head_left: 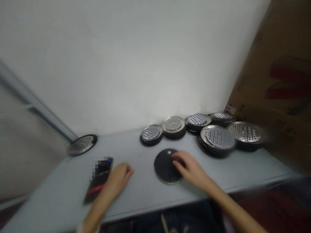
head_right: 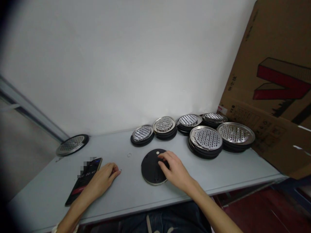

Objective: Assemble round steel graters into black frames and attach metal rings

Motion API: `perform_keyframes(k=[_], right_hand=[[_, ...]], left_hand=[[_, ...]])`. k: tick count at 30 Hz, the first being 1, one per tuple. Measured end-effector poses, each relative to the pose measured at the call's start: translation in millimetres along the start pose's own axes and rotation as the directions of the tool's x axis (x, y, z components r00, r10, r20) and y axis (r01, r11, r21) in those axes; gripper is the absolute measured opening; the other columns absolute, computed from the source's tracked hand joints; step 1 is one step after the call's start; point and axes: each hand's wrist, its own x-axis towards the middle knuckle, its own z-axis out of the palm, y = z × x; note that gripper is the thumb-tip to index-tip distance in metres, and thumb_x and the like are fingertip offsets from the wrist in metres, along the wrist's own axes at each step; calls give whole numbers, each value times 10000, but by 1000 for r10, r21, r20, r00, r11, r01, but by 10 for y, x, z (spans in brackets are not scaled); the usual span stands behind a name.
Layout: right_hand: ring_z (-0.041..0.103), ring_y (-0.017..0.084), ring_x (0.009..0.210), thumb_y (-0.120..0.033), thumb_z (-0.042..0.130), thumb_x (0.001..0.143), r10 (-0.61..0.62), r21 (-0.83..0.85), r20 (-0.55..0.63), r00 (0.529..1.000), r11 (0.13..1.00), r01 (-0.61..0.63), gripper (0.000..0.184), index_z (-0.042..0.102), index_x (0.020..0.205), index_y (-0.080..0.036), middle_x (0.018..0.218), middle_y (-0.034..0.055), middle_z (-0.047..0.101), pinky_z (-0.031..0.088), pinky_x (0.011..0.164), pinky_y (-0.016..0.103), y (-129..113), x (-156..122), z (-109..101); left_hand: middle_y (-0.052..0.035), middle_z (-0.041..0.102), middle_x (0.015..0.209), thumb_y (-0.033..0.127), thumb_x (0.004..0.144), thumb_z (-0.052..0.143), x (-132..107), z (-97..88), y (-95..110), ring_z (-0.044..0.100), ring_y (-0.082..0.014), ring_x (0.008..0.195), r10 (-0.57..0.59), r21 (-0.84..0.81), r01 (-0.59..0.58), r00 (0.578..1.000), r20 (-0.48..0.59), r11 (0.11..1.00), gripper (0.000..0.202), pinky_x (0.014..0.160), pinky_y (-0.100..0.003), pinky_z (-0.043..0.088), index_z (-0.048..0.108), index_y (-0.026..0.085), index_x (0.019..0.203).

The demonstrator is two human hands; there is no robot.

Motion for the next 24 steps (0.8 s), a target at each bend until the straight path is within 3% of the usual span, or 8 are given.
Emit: perform_keyframes(k=[3,7,11,14,18,19,21,24], right_hand=[[619,252,1074,-212,560,974,-52,-35,55,997,998,54,196,641,1151,-216,1120,89,685,497,980,417,-103,-37,81],[614,265,1109,-198,604,959,-127,-97,156,980,985,143,304,603,1260,-234,1187,87,680,486,1011,428,-237,-102,224],[656,259,1001,-198,609,975,-158,-203,219,963,958,203,211,631,1185,-202,1103,90,710,514,907,390,-243,-132,349],[669,259,890,-197,577,998,-150,-302,177,973,932,199,98,657,1053,-187,961,87,722,512,797,369,-165,-115,364],[687,261,837,-176,529,1018,-165,-399,137,977,893,207,137,650,1081,-174,920,104,730,508,750,362,-50,-67,292],[693,258,831,-173,521,1020,-167,-416,132,977,885,208,153,645,1109,-172,918,107,733,512,748,358,-29,-56,271],[703,246,819,-174,502,1026,-167,-431,125,978,879,205,184,631,1157,-174,912,104,736,523,738,341,6,-40,239],[712,235,800,-159,470,1029,-160,-397,127,979,896,198,216,617,1187,-170,907,99,730,534,694,311,40,-32,226]], left_hand=[[-64,703,789,328,883,490,-15,-40,248,668,-245,760,-16,-94,23,997,75,995,164,723,-336,481,588,215,817],[-37,732,793,334,841,567,-41,-147,794,682,-229,760,108,-356,-44,981,162,934,147,717,-306,493,652,216,823],[-20,718,778,265,798,612,-52,-183,1297,686,-200,744,207,-563,-104,971,122,820,63,720,-283,519,636,212,823],[-12,690,739,246,787,635,2,-132,1479,668,-187,699,213,-603,-138,976,54,786,55,684,-277,521,614,209,823],[-43,714,827,326,897,558,222,-77,1352,694,-200,771,192,-586,-147,981,15,797,152,736,-292,541,633,195,916],[-58,721,869,334,931,513,300,-77,1254,698,-207,804,159,-518,-138,987,-2,844,190,765,-302,540,638,191,941],[-90,721,991,278,938,484,458,-86,1008,687,-226,911,72,-210,-90,993,-94,973,199,858,-335,515,652,186,994],[-134,700,1063,152,816,576,646,-88,637,673,-259,946,14,-94,-21,997,-74,995,193,898,-375,487,674,160,982]])
